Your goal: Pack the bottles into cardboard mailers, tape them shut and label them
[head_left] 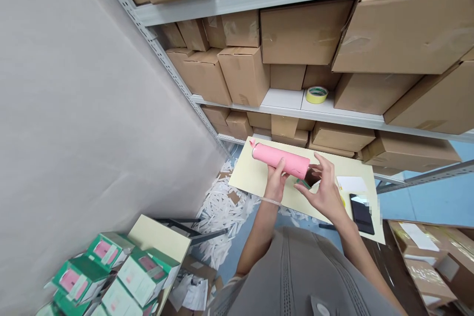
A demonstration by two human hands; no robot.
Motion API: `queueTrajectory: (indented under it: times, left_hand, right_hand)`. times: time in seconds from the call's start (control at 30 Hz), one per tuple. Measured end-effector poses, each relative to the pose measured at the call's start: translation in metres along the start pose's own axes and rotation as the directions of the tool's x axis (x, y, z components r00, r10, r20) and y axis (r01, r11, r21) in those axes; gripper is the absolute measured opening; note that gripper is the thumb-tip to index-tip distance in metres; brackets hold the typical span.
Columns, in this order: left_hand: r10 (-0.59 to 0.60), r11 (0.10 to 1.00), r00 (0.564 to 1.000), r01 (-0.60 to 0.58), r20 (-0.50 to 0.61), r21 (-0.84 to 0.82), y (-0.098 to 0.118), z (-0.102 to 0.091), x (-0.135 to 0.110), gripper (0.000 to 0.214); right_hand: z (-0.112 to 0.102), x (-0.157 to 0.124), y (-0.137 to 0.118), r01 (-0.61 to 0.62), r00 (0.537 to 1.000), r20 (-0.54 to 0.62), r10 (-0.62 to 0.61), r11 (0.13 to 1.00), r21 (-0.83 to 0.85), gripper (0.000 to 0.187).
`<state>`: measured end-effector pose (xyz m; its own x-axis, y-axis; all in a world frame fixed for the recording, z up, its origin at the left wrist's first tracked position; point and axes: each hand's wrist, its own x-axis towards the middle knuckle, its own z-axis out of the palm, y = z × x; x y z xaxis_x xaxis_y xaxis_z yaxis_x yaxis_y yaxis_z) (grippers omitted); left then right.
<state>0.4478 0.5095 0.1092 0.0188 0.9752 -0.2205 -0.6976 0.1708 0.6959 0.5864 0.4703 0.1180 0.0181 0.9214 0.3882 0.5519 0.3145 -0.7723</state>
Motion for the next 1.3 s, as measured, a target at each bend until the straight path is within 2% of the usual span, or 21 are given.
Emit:
queueTrajectory:
  times: [0.07,0.17,0.23,0.3,0.37,0.43,0.47,0.53,0.6,0.63,0.7,0.77,0.9,1.03,1.1,1.17,1.3]
  left_hand:
    - [0.058,0.993,0.998,-0.059,0.018,0.101,0.002,0.002,-0.003,0.071]
    - [0.098,0.968,0.993,-0.112,0.072,0.226,0.004,0.001,-0.004,0.07]
    - [0.096,0.945,0.99,-0.124,0.104,0.301,0.006,-0.004,-0.002,0.066]
    - [0.064,0.929,0.985,-0.117,0.161,0.35,0.008,-0.009,0.001,0.062]
    - [0.043,0.922,0.97,-0.132,0.241,0.365,0.009,-0.013,0.003,0.06]
    - [0.052,0.918,0.95,-0.167,0.307,0.36,0.01,-0.015,0.006,0.059]
    - [0.059,0.918,0.943,-0.18,0.327,0.352,0.01,-0.015,0.007,0.059]
    - [0.045,0.927,0.929,-0.175,0.366,0.331,0.008,-0.015,0.01,0.063]
    - [-0.005,0.943,0.91,-0.133,0.414,0.305,0.005,-0.015,0.014,0.071]
    - [-0.038,0.949,0.903,-0.102,0.429,0.298,0.003,-0.015,0.015,0.076]
    - [-0.094,0.954,0.904,-0.038,0.417,0.297,0.001,-0.017,0.017,0.081]
    - [-0.125,0.954,0.921,0.008,0.369,0.301,0.001,-0.019,0.017,0.081]
    - [-0.12,0.952,0.95,0.027,0.287,0.306,0.004,-0.02,0.014,0.075]
    - [-0.046,0.975,0.973,-0.006,0.226,0.222,0.003,-0.017,0.011,0.07]
    - [-0.037,0.982,0.981,0.0,0.193,0.188,0.0,-0.016,0.01,0.066]
    - [-0.007,0.983,0.987,-0.022,0.158,0.184,-0.003,-0.017,0.01,0.061]
    - [0.11,0.952,0.988,-0.135,0.106,0.275,-0.002,-0.023,0.009,0.053]
  right_hand:
    - [0.005,0.001,0.003,0.021,0.999,0.034,-0.02,0.999,-0.04,0.086]
    - [0.012,0.001,0.004,-0.042,0.999,-0.028,0.043,0.999,0.021,0.07]
    - [0.014,0.001,0.004,-0.118,0.988,-0.081,0.133,0.979,0.164,0.066]
    - [0.012,0.003,0.003,-0.209,0.964,-0.075,0.255,0.901,0.38,0.06]
    - [0.009,0.005,0.001,-0.316,0.922,0.019,0.387,0.722,0.615,0.045]
    - [0.005,0.007,-0.001,-0.422,0.866,0.204,0.456,0.448,0.789,0.036]
    - [0.004,0.008,-0.003,-0.469,0.838,0.314,0.446,0.295,0.833,0.035]
    - [0.004,0.008,-0.005,-0.561,0.777,0.523,0.349,0.009,0.828,0.039]
    - [0.009,0.006,-0.006,-0.649,0.703,0.678,0.216,-0.197,0.735,0.043]
    - [0.012,0.004,-0.006,-0.68,0.668,0.726,0.162,-0.265,0.684,0.044]
    - [0.019,-0.001,-0.006,-0.709,0.627,0.773,0.101,-0.337,0.619,0.043]
    - [0.026,-0.005,-0.007,-0.717,0.616,0.782,0.088,-0.348,0.604,0.044]
    - [0.029,-0.009,-0.01,-0.751,0.597,0.799,0.072,-0.3,0.588,0.044]
    - [0.026,-0.007,-0.012,-0.791,0.581,0.812,0.065,-0.193,0.581,0.046]
    - [0.024,-0.007,-0.011,-0.786,0.598,0.791,0.125,-0.1,0.61,0.051]
    - [0.023,-0.008,-0.007,-0.759,0.639,0.733,0.234,0.033,0.65,0.053]
    - [0.018,-0.016,0.012,-0.633,0.768,0.469,0.436,0.406,0.659,0.049]
